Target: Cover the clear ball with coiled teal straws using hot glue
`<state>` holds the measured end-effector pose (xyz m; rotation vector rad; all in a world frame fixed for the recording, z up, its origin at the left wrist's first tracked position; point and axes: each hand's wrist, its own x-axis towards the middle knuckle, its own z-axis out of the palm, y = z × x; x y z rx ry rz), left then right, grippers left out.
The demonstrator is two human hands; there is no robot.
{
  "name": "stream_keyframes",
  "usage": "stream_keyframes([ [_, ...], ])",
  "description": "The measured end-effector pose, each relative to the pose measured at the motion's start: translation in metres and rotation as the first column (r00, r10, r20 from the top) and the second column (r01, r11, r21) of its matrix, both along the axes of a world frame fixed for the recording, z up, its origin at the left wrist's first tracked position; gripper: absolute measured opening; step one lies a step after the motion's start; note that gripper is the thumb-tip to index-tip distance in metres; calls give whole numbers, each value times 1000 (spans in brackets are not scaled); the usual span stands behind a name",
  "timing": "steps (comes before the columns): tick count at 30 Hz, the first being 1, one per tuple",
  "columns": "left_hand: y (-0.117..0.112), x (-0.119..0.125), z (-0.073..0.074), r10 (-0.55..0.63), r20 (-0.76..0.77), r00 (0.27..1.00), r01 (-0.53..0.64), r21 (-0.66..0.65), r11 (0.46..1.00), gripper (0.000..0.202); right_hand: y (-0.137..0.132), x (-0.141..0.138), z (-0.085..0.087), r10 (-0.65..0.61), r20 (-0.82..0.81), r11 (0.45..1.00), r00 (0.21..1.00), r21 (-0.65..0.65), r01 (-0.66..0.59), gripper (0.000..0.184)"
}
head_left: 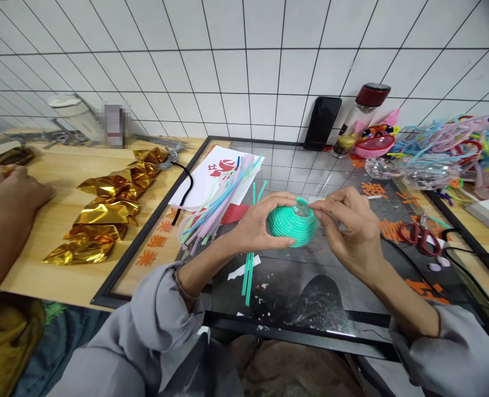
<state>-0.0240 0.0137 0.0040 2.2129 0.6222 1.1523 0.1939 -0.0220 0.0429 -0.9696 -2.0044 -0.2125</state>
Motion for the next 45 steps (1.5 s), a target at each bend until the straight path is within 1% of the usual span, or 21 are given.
stream_keyframes([
  [3,-1,1,-1,2,-6,1000,-2,22,1000,68,-4,-10,2,38,34,999,999,-9,-37,17],
  [5,-1,2,-1,-5,-9,1000,6,37,999,68,-4,-11,1,34,56,999,998,5,-34,17],
  [10,-2,4,-1,-14,-9,1000,15,58,998,68,-3,-12,-2,-39,112,998,993,51,33,8],
  [14,-3,6,0,-14,10,1000,13,74,997,66,-4,-13,-2,-78,139,996,987,59,70,8],
  [17,-4,6,0,-10,8,1000,9,82,997,65,-4,-14,-2,-83,142,996,986,43,78,10],
  [26,-5,6,-1,-4,-5,1000,5,101,995,65,-4,-13,-1,-41,130,999,991,-6,43,11],
  [31,-5,6,0,4,-22,1000,-2,97,995,63,-3,-13,0,-1,152,1000,988,29,-4,11],
  [40,-4,6,-3,-14,2,1000,13,135,991,62,-3,-13,1,-4,205,997,979,77,-12,12],
  [45,-4,6,-4,-13,18,1000,11,123,992,62,-2,-12,2,-3,218,995,976,99,-19,13],
])
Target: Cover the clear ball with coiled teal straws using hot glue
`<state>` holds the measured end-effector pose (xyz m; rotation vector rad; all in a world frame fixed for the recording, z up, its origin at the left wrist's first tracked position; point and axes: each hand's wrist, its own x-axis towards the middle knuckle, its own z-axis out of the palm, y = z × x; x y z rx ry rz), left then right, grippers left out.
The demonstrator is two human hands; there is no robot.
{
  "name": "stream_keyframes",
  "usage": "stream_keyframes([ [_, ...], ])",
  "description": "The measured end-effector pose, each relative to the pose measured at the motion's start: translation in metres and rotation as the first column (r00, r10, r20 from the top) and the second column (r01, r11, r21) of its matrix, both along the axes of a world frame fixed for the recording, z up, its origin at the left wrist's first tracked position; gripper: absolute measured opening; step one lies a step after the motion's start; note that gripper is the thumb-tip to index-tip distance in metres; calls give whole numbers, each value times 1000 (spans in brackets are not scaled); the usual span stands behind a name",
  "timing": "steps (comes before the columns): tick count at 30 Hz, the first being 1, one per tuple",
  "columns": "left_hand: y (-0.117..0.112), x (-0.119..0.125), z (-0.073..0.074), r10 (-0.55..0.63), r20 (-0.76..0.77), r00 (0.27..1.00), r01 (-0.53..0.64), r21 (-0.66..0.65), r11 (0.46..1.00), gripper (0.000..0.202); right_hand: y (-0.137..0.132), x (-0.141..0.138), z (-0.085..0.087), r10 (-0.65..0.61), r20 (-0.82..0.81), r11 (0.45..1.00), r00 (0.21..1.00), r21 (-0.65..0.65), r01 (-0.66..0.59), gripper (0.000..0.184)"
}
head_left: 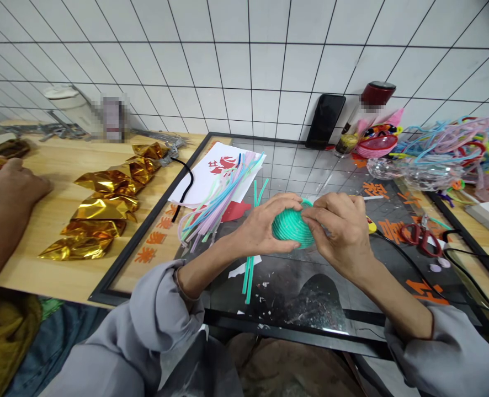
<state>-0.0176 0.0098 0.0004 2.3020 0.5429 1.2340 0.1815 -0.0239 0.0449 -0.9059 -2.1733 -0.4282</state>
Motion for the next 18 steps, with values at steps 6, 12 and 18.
stream_keyframes([
  [6,1,-1,-1,-7,-6,1000,8,10,1000,61,1,0,-1,6,-16,1000,1000,-4,-6,12],
  [12,1,-1,-1,-9,-14,1000,9,4,1000,59,1,1,-4,4,-75,998,997,-57,-9,10],
  [18,0,0,0,-19,-8,1000,19,1,1000,57,2,2,-5,-3,-168,987,986,-157,-24,5],
])
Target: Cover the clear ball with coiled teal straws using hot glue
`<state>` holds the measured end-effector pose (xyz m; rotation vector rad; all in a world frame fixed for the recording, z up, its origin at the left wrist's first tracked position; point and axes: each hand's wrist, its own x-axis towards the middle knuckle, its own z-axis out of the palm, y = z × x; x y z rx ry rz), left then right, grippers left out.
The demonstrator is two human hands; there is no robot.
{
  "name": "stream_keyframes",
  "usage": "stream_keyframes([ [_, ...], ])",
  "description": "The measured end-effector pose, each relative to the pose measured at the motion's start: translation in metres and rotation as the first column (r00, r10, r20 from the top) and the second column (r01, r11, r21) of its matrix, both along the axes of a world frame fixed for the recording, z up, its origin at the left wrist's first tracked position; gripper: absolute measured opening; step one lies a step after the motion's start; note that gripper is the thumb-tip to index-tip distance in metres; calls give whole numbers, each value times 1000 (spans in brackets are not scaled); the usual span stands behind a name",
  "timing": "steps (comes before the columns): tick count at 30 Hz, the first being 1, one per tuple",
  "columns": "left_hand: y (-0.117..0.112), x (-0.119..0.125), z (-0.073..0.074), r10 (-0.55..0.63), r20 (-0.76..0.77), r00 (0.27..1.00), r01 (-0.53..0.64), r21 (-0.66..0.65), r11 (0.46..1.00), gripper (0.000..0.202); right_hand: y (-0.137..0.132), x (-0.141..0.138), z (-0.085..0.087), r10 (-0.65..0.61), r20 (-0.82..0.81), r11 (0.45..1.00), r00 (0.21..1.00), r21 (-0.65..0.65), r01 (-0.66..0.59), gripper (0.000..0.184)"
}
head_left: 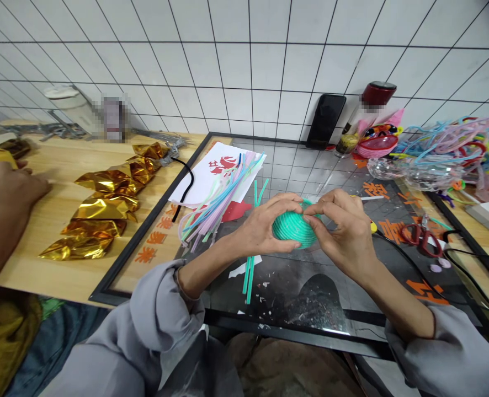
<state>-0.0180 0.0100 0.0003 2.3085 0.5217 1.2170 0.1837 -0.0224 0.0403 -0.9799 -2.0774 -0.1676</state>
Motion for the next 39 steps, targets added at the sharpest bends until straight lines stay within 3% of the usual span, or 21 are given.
stream_keyframes([
  [8,-1,0,1,-14,-2,1000,14,-33,999,54,1,0,0,16,-204,981,979,-186,-55,7],
  [16,-1,-1,1,-15,-4,1000,15,-41,999,55,2,0,-1,4,-237,967,971,-248,-64,15],
  [26,-2,-2,2,4,-33,999,-6,-58,998,54,1,3,-1,-26,-195,973,980,-231,-20,18],
  [39,-2,-2,2,3,-15,1000,-4,-14,1000,54,-2,2,0,-52,-70,997,996,-67,48,11],
])
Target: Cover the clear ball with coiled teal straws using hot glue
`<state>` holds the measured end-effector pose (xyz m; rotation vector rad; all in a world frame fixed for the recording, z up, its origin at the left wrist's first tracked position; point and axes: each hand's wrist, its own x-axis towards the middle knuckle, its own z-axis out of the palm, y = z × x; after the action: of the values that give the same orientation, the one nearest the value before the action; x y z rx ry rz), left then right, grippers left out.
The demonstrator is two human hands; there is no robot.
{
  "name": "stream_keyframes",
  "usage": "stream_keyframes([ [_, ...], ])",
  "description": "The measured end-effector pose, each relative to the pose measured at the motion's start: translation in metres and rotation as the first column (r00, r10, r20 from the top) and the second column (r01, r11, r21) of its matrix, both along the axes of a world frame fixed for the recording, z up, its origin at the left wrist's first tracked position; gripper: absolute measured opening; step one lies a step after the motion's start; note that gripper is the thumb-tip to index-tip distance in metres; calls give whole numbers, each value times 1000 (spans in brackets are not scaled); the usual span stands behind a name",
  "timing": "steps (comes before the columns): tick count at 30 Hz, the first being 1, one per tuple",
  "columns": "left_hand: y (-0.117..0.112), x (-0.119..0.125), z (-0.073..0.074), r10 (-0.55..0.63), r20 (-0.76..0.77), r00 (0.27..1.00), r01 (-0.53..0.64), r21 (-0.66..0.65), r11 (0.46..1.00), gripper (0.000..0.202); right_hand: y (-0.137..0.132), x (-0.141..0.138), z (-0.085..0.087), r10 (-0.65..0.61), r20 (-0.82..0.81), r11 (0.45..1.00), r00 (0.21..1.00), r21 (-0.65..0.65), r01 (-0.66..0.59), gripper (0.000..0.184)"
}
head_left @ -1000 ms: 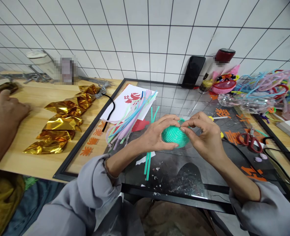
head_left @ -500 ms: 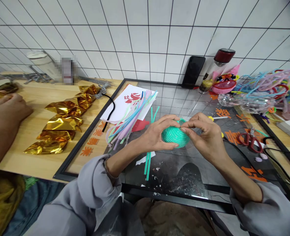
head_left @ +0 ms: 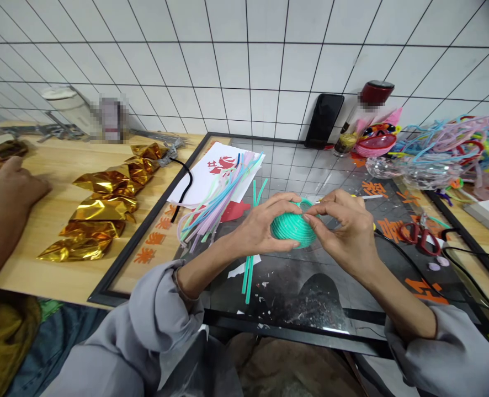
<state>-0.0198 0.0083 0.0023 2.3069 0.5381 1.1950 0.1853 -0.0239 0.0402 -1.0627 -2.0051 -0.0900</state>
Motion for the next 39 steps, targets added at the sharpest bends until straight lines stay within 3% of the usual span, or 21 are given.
stream_keyframes([
  [6,1,1,-2,0,10,1000,0,-17,1000,54,1,-1,-1,-2,-22,1000,1000,-22,1,11],
  [17,3,-1,-2,-29,-13,1000,29,35,999,55,4,-3,0,39,-181,982,983,-175,-72,13],
  [23,6,0,-6,-28,-40,999,30,68,997,70,4,-4,0,39,-187,983,982,-169,-72,13],
  [27,6,1,-9,-6,-44,999,11,114,993,69,3,-4,0,43,-143,991,989,-120,-60,11],
  [35,4,3,-11,12,-48,999,-6,121,993,67,-8,-10,0,33,7,992,999,123,-34,10],
  [39,4,3,-12,26,-41,999,-20,133,991,69,-8,-9,-2,8,13,993,1000,121,-9,13],
])
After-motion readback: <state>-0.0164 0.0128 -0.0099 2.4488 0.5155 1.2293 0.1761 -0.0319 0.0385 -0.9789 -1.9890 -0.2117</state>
